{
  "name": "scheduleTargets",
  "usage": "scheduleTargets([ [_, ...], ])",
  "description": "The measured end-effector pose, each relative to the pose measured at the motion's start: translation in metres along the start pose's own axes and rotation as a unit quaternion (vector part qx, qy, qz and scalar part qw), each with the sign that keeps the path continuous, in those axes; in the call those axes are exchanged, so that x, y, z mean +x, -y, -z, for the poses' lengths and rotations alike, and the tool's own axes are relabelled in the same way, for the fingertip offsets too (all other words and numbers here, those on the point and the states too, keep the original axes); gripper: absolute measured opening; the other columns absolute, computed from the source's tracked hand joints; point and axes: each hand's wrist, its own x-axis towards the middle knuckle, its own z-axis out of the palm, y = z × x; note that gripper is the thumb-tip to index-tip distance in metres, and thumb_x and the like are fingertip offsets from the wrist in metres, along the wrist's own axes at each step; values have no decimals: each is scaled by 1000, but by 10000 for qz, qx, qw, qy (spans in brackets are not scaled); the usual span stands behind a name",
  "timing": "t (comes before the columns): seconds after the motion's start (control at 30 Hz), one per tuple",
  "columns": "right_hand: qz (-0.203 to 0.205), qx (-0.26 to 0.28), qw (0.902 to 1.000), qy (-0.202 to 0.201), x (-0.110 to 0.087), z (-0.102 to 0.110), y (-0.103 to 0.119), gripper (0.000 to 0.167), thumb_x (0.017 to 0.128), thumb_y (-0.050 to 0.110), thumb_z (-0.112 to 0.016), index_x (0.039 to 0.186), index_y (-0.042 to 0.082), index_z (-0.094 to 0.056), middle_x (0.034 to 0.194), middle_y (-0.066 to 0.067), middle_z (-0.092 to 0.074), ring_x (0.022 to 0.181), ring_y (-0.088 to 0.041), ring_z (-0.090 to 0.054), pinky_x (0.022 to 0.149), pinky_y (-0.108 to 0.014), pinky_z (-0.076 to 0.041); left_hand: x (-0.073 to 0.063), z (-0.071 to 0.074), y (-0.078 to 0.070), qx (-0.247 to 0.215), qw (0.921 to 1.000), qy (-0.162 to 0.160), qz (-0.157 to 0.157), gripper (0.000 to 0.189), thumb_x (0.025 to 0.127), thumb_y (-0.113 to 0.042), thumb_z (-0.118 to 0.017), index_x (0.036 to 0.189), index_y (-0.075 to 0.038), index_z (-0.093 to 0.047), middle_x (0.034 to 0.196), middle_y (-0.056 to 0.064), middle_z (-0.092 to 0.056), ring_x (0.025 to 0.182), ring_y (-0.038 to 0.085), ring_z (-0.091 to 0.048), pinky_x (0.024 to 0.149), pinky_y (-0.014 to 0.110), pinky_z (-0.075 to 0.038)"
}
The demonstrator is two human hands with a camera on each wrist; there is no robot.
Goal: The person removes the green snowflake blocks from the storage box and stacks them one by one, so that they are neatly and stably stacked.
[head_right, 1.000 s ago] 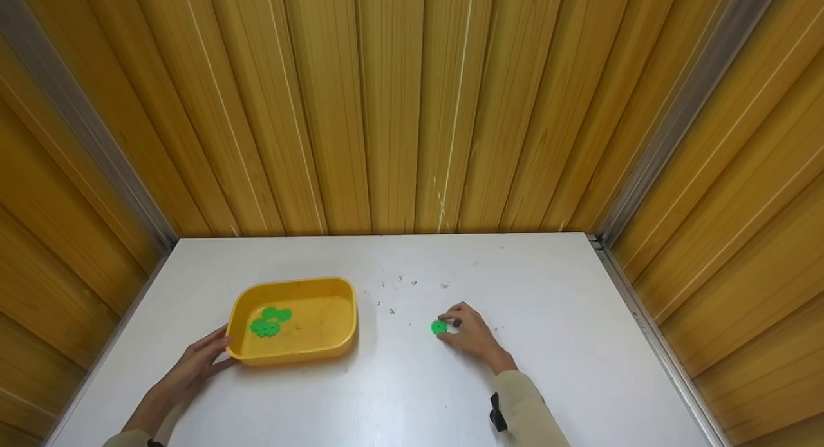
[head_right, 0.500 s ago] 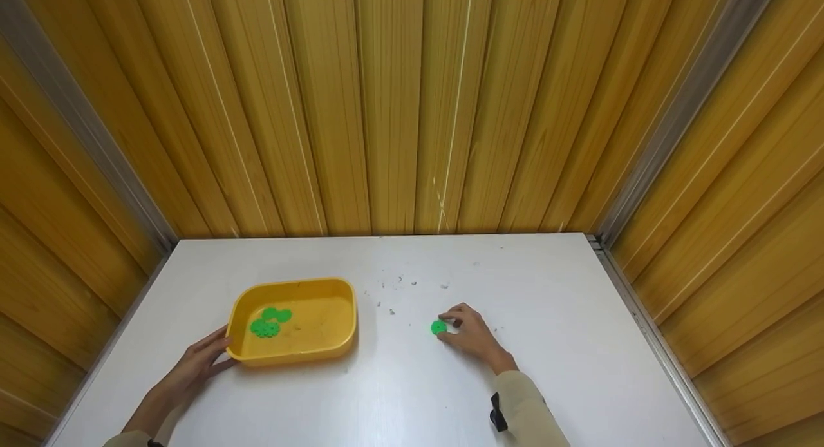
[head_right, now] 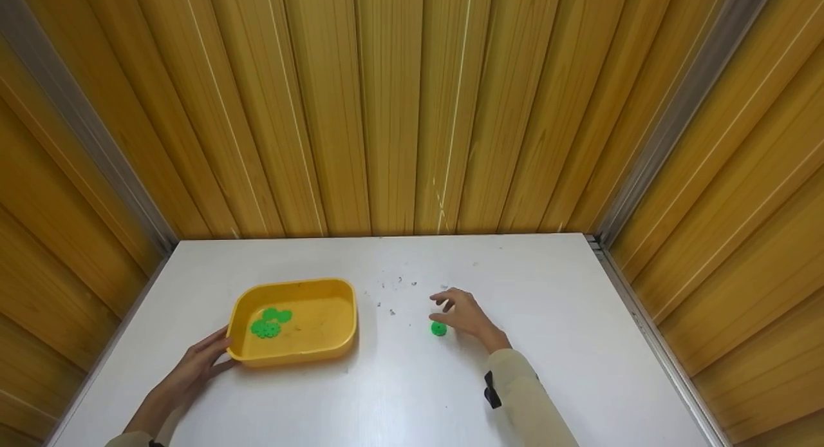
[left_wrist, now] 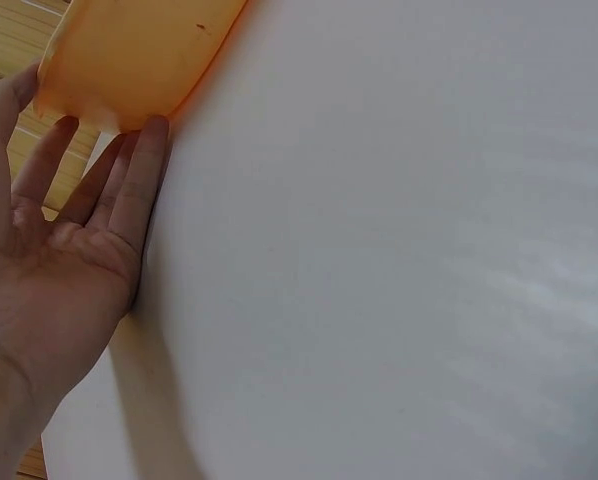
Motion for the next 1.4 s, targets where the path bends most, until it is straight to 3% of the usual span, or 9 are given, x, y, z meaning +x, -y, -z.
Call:
scheduleTargets([
  [0.6, 239, 107, 9987, 426, 69, -29, 64, 37, 93, 21, -76, 126, 4, -70, 106, -17, -74, 91, -18, -68, 76, -17, -58, -1, 0, -3, -405, 9991, -101, -101, 62, 101, -28, -64, 158, -18, -40, 160, 17, -40, 141, 34, -50, 107, 39, -59],
  [0.87, 551, 194, 9967, 559, 102, -53, 87, 39, 92, 21, -77, 127, 3, -70, 106, -16, -75, 89, -19, -69, 76, -20, -61, 1, -1, -3, -354, 9992, -130, -165, 64, 101, -26, -66, 157, -14, -40, 167, 15, -31, 145, 38, -46, 104, 39, -60],
  [1.13, 868, 100, 9925, 860, 127, -74, 107, 43, 92, 21, -77, 126, -4, -68, 105, -18, -75, 90, -26, -70, 79, -23, -63, -1, -3, -4, -368, 9988, -303, -130, 63, 99, -24, -68, 156, -13, -43, 160, 21, -39, 139, 38, -52, 102, 41, -62],
  [1.3, 741, 35, 9926, 959, 141, -75, 117, 38, 92, 18, -77, 124, -2, -71, 104, -18, -76, 89, -24, -70, 74, -14, -58, -1, -3, -5, -373, 9989, -238, -148, 61, 100, -22, -66, 156, -12, -43, 159, 23, -39, 138, 38, -53, 102, 42, -62],
  [1.4, 640, 56, 9925, 1040, 152, -77, 123, 36, 92, 18, -77, 122, 0, -72, 104, -18, -76, 89, -22, -69, 76, -16, -60, 0, -1, -6, -397, 9987, -254, -173, 60, 100, -22, -66, 155, -12, -44, 159, 22, -40, 136, 37, -55, 102, 41, -62],
])
